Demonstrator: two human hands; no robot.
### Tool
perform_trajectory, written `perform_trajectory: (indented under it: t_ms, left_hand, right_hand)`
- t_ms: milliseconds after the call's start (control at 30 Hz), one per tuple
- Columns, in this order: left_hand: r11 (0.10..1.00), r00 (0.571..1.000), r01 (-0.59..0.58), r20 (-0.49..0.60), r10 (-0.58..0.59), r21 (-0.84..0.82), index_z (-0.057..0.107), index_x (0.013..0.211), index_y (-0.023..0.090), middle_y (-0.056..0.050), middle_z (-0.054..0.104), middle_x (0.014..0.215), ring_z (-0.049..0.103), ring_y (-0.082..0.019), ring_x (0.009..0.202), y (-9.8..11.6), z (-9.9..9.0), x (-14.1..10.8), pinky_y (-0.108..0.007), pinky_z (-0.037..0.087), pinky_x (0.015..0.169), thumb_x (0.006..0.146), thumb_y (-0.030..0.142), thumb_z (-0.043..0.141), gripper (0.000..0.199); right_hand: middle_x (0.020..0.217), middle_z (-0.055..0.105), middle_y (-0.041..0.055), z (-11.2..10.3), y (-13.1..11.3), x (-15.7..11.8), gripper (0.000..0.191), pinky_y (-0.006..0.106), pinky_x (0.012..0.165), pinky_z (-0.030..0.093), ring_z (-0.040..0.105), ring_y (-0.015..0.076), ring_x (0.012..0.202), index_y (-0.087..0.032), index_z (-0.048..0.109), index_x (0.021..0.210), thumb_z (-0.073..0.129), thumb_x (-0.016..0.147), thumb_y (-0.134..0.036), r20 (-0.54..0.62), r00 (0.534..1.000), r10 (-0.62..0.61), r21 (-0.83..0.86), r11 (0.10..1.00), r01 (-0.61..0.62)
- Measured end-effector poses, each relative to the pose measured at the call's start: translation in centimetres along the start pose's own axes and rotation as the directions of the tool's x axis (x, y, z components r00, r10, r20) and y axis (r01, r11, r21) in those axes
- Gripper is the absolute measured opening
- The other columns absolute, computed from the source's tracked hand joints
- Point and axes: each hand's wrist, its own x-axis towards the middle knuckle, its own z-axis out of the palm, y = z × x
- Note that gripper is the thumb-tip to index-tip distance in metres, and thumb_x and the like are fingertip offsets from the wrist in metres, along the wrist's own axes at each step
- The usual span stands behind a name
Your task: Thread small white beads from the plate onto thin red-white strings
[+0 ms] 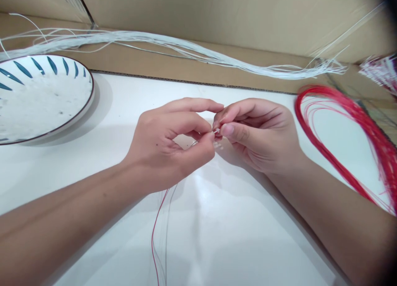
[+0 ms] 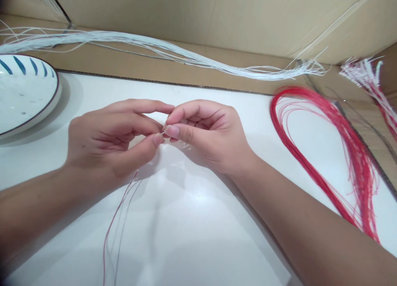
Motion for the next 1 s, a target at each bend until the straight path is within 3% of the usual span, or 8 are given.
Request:
perform_trajectory:
  t_ms: [233,367,467,567,633,733,833,1000]
  left_hand:
    - [1.0,1.0,0.022,0.001,-0.022,0.011,0.072,0.071,0.025,0.004,0.079,0.116,0.078,-0.021,0.089,0.1,0.1,0.0,-0.032,0.065,0.071,0.083,0.014,0.069,0.016]
    - [1.0,1.0,0.014,0.023,-0.014,-0.003,0.074,0.072,0.025,0.005,0.079,0.117,0.078,-0.021,0.089,0.0,0.0,0.1,-0.031,0.065,0.07,0.085,0.015,0.069,0.017]
    - [0.999,0.999,0.025,0.034,-0.024,-0.026,0.077,0.076,0.025,0.003,0.079,0.117,0.078,-0.023,0.098,-0.3,0.0,0.1,-0.031,0.065,0.076,0.086,0.017,0.07,0.015]
    - [0.984,0.991,0.121,0.079,-0.112,-0.13,0.08,0.079,0.024,-0.001,0.08,0.114,0.075,-0.027,0.11,-0.6,-0.1,0.3,-0.037,0.063,0.088,0.089,0.024,0.07,0.014]
    - [0.94,0.958,0.269,0.156,-0.24,-0.208,0.081,0.078,0.024,-0.002,0.08,0.113,0.072,-0.03,0.117,-0.6,-0.2,0.6,-0.041,0.06,0.096,0.091,0.028,0.067,0.02]
    - [0.846,0.87,0.471,0.287,-0.401,-0.248,0.082,0.078,0.023,-0.005,0.08,0.113,0.07,-0.032,0.121,-0.5,-0.4,1.0,-0.046,0.054,0.105,0.091,0.029,0.068,0.021]
    - [0.807,0.827,0.533,0.356,-0.434,-0.255,0.083,0.077,0.022,-0.006,0.079,0.114,0.07,-0.033,0.119,-0.4,-0.5,1.2,-0.048,0.051,0.107,0.087,0.031,0.075,0.016]
    - [0.771,0.801,0.582,0.345,-0.49,-0.256,0.083,0.075,0.024,-0.006,0.073,0.131,0.068,-0.031,0.121,-0.7,-0.4,1.0,-0.045,0.052,0.102,0.085,0.031,0.077,0.014]
  right_hand:
    - [0.076,0.075,0.0011,0.1,0.2,-0.1,0.01,0.029,0.07,0.062,0.069,0.0131,0.07,-0.022,0.081,0.083,0.086,0.079,-0.015,-0.006,0.999,-0.045,-0.02,0.999,0.045]
    - [0.077,0.075,0.0004,0.5,-0.2,-0.4,0.011,0.028,0.07,0.062,0.07,0.0135,0.072,-0.023,0.081,0.081,0.086,0.079,-0.014,-0.056,0.996,-0.066,-0.117,0.991,0.059]
    - [0.079,0.074,0.0001,0.6,-0.3,-0.4,0.012,0.028,0.07,0.063,0.07,0.0141,0.073,-0.024,0.081,0.08,0.088,0.077,-0.015,-0.091,0.994,-0.062,-0.164,0.985,0.047]
    - [0.079,0.073,-0.0003,0.4,0.0,-0.2,0.012,0.028,0.068,0.063,0.07,0.0137,0.071,-0.023,0.078,0.08,0.088,0.077,-0.016,-0.122,0.99,-0.065,-0.126,0.991,0.05]
    - [0.078,0.073,-0.0009,0.1,0.3,0.0,0.013,0.026,0.066,0.063,0.069,0.0121,0.068,-0.022,0.076,0.08,0.087,0.077,-0.015,-0.158,0.986,-0.06,-0.086,0.995,0.046]
    - [0.075,0.072,-0.0018,-0.2,0.6,0.5,0.015,0.022,0.062,0.061,0.067,0.009,0.063,-0.02,0.074,0.079,0.085,0.075,-0.011,-0.228,0.973,-0.026,-0.048,0.999,0.016]
    - [0.072,0.072,-0.0022,-0.3,0.6,0.8,0.015,0.019,0.059,0.058,0.066,0.0077,0.061,-0.019,0.074,0.078,0.084,0.073,-0.009,-0.265,0.964,0.016,-0.013,1.0,-0.02]
    - [0.07,0.072,-0.0025,0.0,0.6,1.0,0.017,0.018,0.056,0.058,0.067,0.0075,0.059,-0.017,0.074,0.081,0.085,0.069,-0.011,-0.218,0.972,0.084,0.101,0.993,-0.063]
